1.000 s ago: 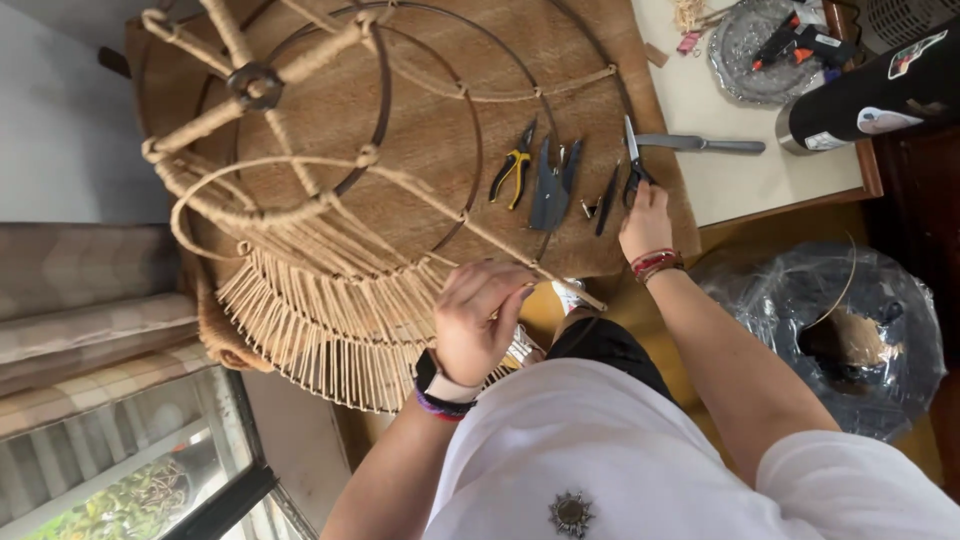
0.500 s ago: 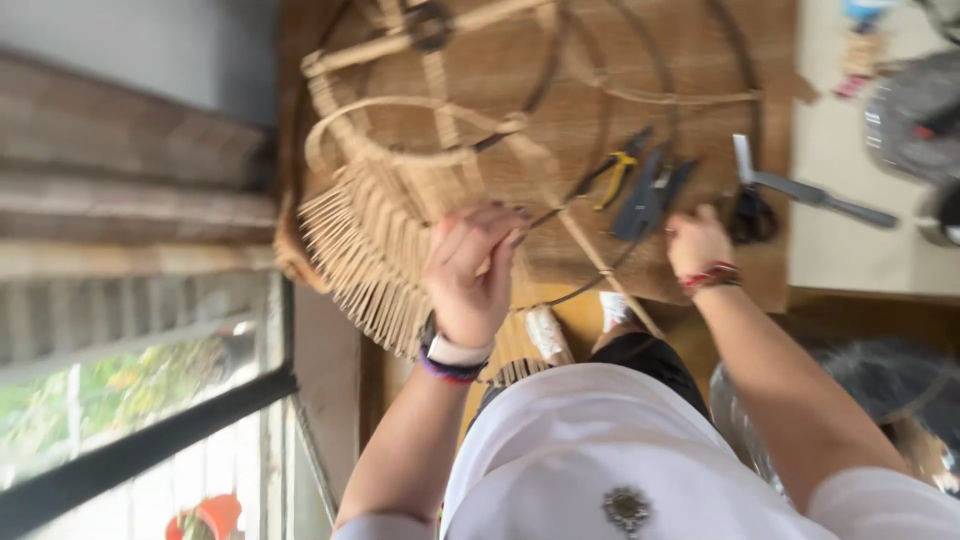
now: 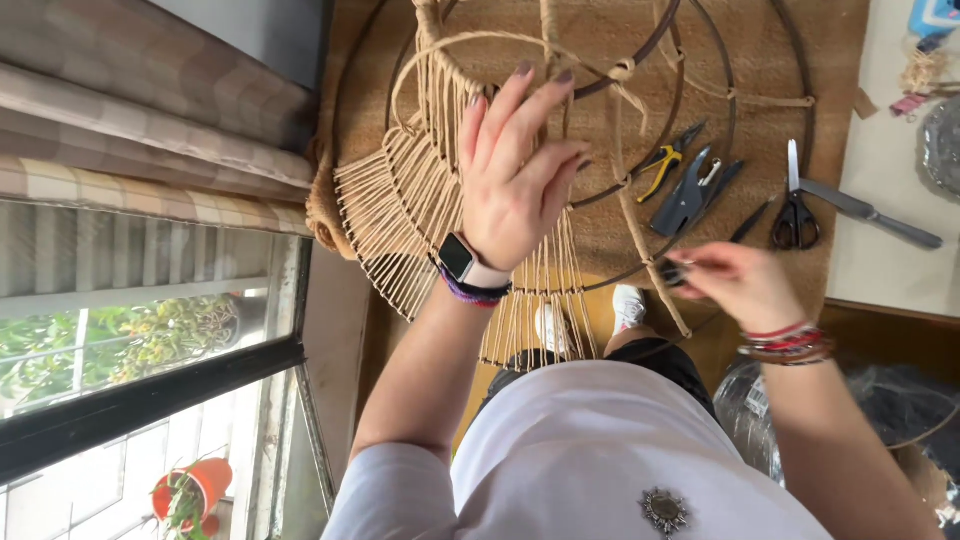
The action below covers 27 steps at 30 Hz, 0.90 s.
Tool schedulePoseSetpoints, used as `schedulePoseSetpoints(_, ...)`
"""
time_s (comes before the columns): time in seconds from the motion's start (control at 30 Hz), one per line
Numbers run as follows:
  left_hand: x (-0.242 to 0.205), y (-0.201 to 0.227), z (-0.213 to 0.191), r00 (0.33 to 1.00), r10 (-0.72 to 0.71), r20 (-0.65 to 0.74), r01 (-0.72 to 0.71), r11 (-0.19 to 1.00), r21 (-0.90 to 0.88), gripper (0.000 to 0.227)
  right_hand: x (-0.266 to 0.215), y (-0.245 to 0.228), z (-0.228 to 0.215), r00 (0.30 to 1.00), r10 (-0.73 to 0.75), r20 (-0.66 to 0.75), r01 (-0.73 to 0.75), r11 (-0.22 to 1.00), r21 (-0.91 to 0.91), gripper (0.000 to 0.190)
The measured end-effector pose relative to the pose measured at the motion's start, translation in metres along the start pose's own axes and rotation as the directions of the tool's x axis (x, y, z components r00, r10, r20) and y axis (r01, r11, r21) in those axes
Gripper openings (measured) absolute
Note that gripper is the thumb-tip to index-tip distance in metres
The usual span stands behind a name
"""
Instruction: Weaving cord around a metal frame and securing it with glue and staples to create a lampshade
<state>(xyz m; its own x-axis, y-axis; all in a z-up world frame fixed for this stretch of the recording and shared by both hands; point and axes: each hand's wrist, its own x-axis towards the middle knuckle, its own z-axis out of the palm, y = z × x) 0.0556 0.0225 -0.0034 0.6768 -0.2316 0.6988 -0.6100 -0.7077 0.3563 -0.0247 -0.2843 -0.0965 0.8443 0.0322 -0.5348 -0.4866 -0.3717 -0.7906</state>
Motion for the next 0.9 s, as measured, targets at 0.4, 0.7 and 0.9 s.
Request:
schedulePoseSetpoints(0.4,0.009,0.003,-0.015,0.996,-0.036,0.082,0.043,0.995,-0.091,0.007,0.049,0.039,0.129,0.983,-0.157,0.092,-0.020,0.408,0.913,0.026)
schedulePoseSetpoints(0.7,0.007,0.001,-0.009,0.999,-0.029,0.041,0.034,0.993,-0.110,0.004,0.082,0.040,0.163,0.962,-0.250,-0.107,0.194,0.356,0.914,0.028)
schedulePoseSetpoints(0.9,0.007,0.002,-0.002,0.999,-0.038,0.008,0.039,0.998,-0.055,0.003,0.104,0.031,0.166,0.926,-0.347,-0.146,0.226,0.203,0.953,0.027)
